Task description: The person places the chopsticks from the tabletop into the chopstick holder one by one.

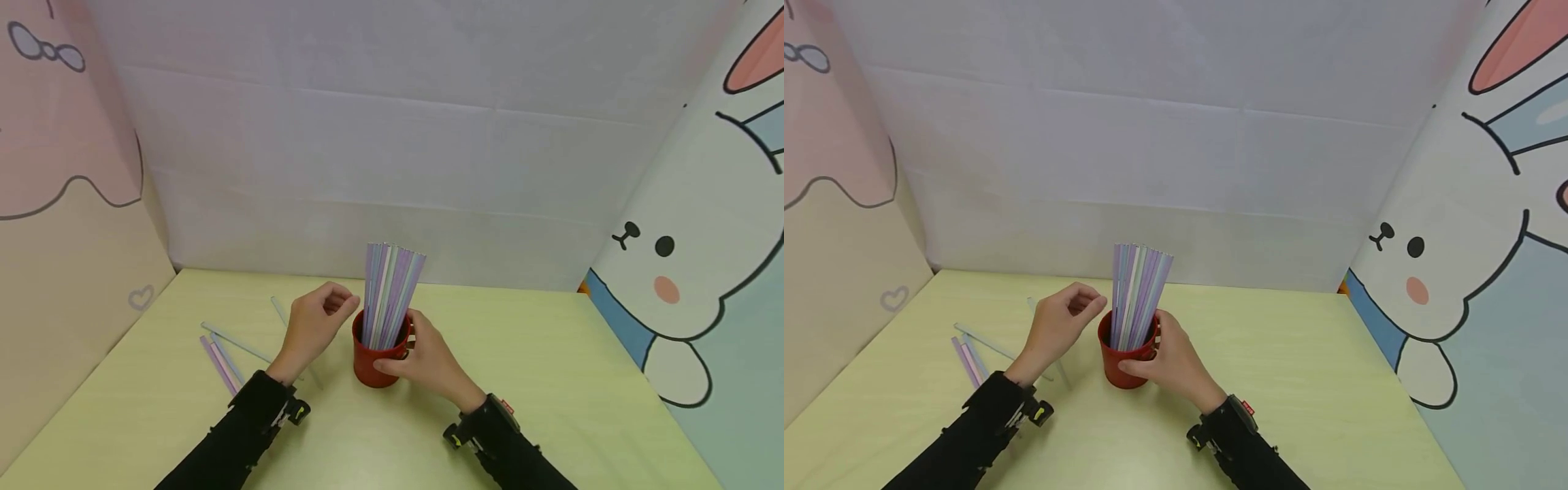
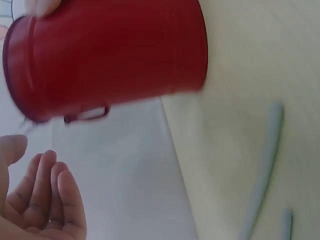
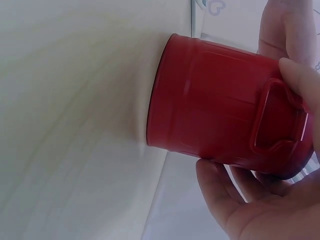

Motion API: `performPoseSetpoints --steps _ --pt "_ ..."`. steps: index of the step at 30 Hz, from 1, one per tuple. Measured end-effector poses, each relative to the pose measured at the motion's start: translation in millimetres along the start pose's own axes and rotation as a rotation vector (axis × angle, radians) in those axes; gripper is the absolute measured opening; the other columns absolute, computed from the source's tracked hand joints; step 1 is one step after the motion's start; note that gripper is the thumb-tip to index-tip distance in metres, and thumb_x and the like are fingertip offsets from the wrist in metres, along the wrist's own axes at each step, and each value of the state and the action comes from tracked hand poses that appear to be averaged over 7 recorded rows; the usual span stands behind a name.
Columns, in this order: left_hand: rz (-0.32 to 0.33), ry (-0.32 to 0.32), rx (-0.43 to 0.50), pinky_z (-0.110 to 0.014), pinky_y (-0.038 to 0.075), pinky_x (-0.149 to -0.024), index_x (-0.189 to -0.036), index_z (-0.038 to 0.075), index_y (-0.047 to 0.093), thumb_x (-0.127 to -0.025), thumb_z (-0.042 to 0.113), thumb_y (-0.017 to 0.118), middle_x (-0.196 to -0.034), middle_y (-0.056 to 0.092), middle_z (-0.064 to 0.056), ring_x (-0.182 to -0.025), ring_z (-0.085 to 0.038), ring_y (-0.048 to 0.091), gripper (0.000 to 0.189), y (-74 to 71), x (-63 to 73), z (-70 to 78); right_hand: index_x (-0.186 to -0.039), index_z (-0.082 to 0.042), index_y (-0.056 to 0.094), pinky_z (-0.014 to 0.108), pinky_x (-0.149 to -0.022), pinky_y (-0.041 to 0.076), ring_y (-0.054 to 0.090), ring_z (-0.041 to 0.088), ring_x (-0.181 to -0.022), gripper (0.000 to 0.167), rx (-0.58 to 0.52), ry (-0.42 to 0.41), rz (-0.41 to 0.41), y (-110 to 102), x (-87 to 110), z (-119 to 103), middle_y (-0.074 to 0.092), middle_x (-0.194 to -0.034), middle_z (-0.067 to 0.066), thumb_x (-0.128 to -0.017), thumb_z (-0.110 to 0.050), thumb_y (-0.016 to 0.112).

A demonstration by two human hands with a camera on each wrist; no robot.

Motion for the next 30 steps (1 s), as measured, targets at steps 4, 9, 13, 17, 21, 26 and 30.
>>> performPoseSetpoints --steps 4,9,13,17,21,26,30 --pt "-0.026 -0.019 -0.101 -0.040 0.059 -0.082 -0.106 0.013 0.075 -0.102 0.025 0.073 -0.093 0.076 -0.001 -0.086 -0.019 0.072 0.013 -22.6 -3.9 -18.0 -0.158 -0.008 0.039 0.046 -0.103 0.057 0.059 0.025 -0.128 0.091 -0.002 0.021 -0.026 -7.1 5.0 -6.2 0.058 -0.142 0.006 -0.085 -0.022 0.092" --pt "-0.123 -0.017 -0.272 -0.047 0.055 -0.081 -0.106 0.007 0.074 -0.102 0.014 0.069 -0.090 0.075 -0.005 -0.086 -0.026 0.070 0.009 -45.9 -13.2 -48.4 -0.160 -0.005 0.038 0.053 -0.108 0.053 0.058 0.032 -0.131 0.085 0.057 0.026 -0.015 -26.4 20.6 -12.4 0.057 -0.146 0.010 -0.092 -0.026 0.086" --pt "-0.233 0.048 -0.388 -0.046 0.054 -0.081 -0.109 0.003 0.073 -0.099 0.004 0.069 -0.093 0.073 -0.007 -0.087 -0.026 0.067 0.011 -64.1 -19.6 -72.0 -0.157 -0.002 0.040 0.053 -0.106 0.054 0.059 0.036 -0.131 0.076 0.130 -0.043 -0.006 -38.0 33.8 -13.9 0.056 -0.150 0.013 -0.098 -0.031 0.079" --pt "-0.379 0.228 -0.503 -0.044 0.056 -0.083 -0.108 0.005 0.075 -0.092 -0.006 0.075 -0.098 0.072 -0.007 -0.092 -0.026 0.067 0.019 -76.2 -22.9 -94.6 -0.152 -0.005 0.045 0.051 -0.104 0.056 0.060 0.033 -0.129 0.066 0.163 -0.104 0.000 -45.0 43.3 -14.2 0.057 -0.147 0.010 -0.099 -0.027 0.077" --pt "-0.503 0.404 -0.582 -0.041 0.059 -0.084 -0.101 0.010 0.077 -0.085 -0.012 0.080 -0.097 0.072 -0.004 -0.092 -0.026 0.069 0.027 -77.8 -27.7 -112.1 -0.148 -0.006 0.049 0.048 -0.102 0.058 0.062 0.029 -0.125 0.058 0.183 -0.127 0.008 -50.9 51.8 -11.4 0.061 -0.142 0.008 -0.100 -0.025 0.076" --pt "-0.580 0.537 -0.612 -0.039 0.059 -0.080 -0.095 0.013 0.077 -0.083 -0.014 0.079 -0.091 0.069 0.000 -0.087 -0.022 0.068 0.030 -75.2 -34.2 -121.9 -0.144 -0.004 0.052 0.046 -0.099 0.059 0.064 0.029 -0.121 0.052 0.203 -0.151 0.014 -55.9 60.8 -6.6 0.064 -0.136 0.008 -0.101 -0.023 0.074" --pt "-0.598 0.601 -0.636 -0.036 0.058 -0.079 -0.091 0.017 0.074 -0.084 -0.009 0.084 -0.089 0.067 0.003 -0.086 -0.019 0.067 0.029 -72.5 -37.9 -127.4 -0.144 -0.005 0.053 0.045 -0.098 0.060 0.065 0.029 -0.119 0.050 0.203 -0.159 0.021 -58.7 65.1 -2.8 0.065 -0.135 0.006 -0.101 -0.020 0.074"
Point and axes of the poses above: each hand's wrist, its own x-axis away from the middle knuckle, its own y-axis out of the palm, z = x × y, the point moved 4 cm from there along -x, towards the middle knuckle
